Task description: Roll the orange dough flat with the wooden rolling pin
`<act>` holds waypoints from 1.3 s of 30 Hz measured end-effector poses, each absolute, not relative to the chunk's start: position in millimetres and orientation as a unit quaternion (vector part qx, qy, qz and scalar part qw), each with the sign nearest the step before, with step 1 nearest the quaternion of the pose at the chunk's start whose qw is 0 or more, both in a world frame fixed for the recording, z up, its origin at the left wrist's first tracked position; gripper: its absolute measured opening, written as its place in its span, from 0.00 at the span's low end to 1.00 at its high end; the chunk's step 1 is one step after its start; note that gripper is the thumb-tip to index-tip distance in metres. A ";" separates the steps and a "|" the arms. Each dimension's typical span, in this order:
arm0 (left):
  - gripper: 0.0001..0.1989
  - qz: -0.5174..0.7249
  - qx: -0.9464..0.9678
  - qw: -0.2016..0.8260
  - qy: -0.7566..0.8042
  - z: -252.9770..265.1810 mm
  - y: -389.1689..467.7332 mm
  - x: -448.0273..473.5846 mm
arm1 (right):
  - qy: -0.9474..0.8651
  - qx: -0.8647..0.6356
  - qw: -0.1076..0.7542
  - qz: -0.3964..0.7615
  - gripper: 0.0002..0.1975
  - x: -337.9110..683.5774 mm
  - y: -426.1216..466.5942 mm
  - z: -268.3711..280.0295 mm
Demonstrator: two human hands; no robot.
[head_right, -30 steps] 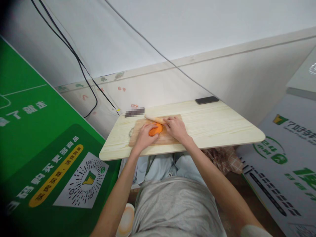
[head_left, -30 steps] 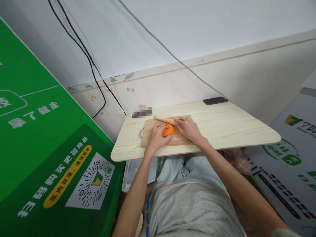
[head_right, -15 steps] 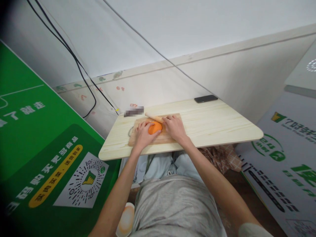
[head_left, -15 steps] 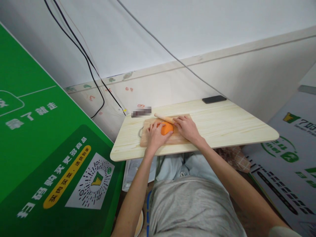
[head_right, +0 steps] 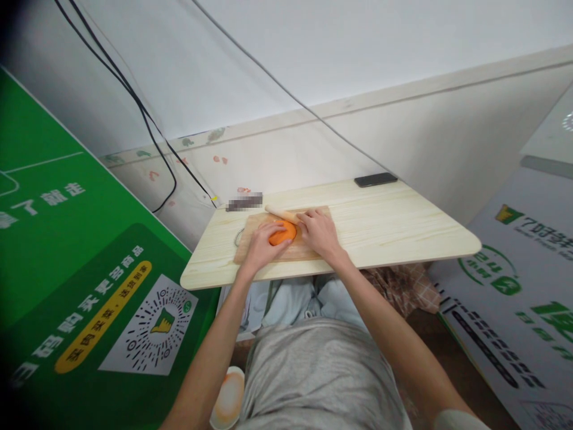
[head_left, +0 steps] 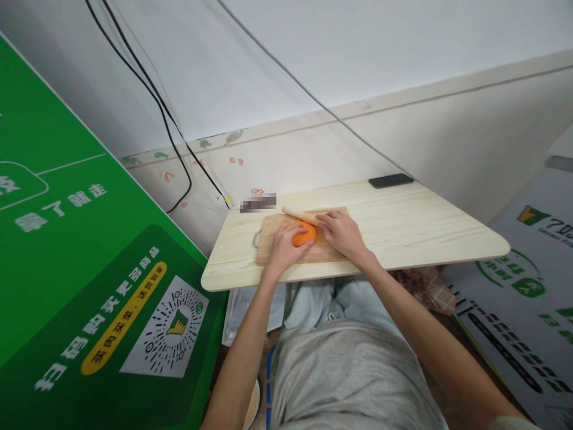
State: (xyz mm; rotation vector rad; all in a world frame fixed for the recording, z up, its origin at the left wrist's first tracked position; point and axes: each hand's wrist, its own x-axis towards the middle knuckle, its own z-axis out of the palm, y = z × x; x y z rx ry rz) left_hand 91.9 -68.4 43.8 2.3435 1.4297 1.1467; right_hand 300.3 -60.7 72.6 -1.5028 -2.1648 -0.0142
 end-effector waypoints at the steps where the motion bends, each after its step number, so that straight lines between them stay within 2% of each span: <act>1: 0.11 0.387 0.788 0.090 0.471 44.5 -68.3 91.7 | -0.793 -0.555 0.251 -0.004 0.21 300.5 -61.2 72.7; 10: 0.13 0.387 0.808 0.139 0.421 47.7 -68.2 88.5 | -0.770 -0.576 0.274 0.005 0.19 302.8 -59.4 69.8; 18: 0.15 0.354 0.782 0.069 0.509 48.0 -70.6 94.9 | -0.777 -0.574 0.258 -0.001 0.18 302.5 -60.2 71.3; 39: 0.15 0.342 0.790 0.065 0.505 48.4 -71.3 95.7 | -0.830 -0.497 0.250 -0.038 0.23 304.4 -65.1 72.3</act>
